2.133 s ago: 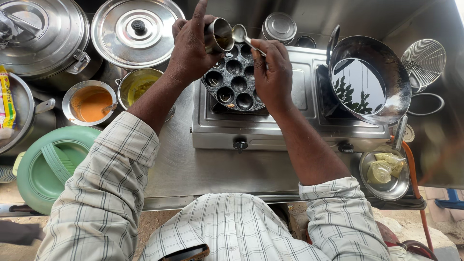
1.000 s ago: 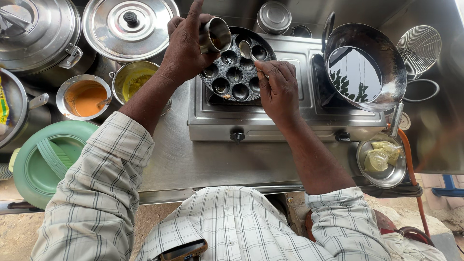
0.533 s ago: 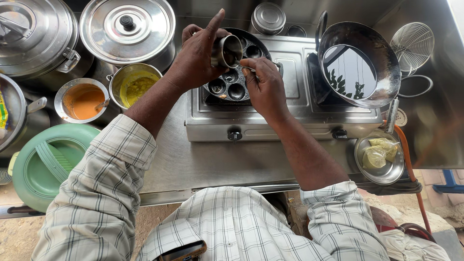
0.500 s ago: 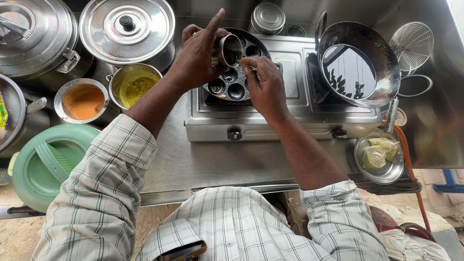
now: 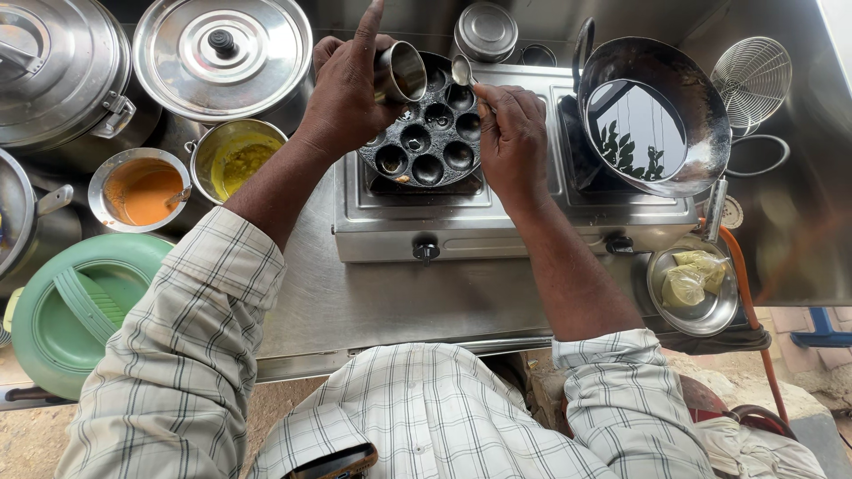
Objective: The person prepares a street food snack by first filling a plastic bag with a yellow batter and tying it. They then move a large pot on the stove, place a pan with circular molds on the burner, and light the gas. The person pours oil into the molds using a spoon, stirs a white batter in a separate container, and finally pours the white batter into the heated molds to cook.
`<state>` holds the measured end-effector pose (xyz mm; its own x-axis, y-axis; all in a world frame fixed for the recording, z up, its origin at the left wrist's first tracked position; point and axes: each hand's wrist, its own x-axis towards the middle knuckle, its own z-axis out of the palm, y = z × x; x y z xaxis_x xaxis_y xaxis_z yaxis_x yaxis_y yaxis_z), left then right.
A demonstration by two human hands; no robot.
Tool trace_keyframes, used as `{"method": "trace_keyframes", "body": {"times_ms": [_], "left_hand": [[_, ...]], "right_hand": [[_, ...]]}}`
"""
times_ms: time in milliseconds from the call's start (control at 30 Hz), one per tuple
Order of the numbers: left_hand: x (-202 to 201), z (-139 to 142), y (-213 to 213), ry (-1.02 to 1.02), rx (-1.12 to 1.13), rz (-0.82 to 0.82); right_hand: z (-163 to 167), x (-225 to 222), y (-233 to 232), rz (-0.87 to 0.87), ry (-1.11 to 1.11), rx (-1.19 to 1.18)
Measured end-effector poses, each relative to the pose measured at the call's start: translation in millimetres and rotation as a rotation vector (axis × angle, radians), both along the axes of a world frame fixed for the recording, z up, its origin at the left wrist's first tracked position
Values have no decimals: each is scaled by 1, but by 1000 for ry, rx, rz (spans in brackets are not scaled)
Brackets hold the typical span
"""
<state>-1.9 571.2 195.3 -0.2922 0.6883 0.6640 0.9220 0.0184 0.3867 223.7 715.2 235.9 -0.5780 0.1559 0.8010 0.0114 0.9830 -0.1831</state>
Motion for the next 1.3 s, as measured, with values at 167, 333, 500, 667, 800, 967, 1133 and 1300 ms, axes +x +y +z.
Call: {"method": "trace_keyframes", "body": {"times_ms": [167,333,500,667,800,967,1133,1300], "left_hand": [[6,8,-1,64,33,-61],[6,14,2,114,54,-129],[-5,10,16,15,47,-4],[-22,8,27,-56,44,137],[-29,6,28,-104,32,133],[-28,5,26,-82,48,116],[-23,10,26,-5,84,45],[-14,15,28,37,79,-97]], "right_hand": [[4,-2,-9,178,32,-290],[9,-14,-20,174,-128,-287],[17,-29,-13,165,-5,-379],[24,-43,9,85,39,-233],[19,-53,21,33,-49,-73],[18,-53,22,32,-25,-52],[23,-45,9,188,88,-286],[26,-35,-5,156,-139,-311]]}}
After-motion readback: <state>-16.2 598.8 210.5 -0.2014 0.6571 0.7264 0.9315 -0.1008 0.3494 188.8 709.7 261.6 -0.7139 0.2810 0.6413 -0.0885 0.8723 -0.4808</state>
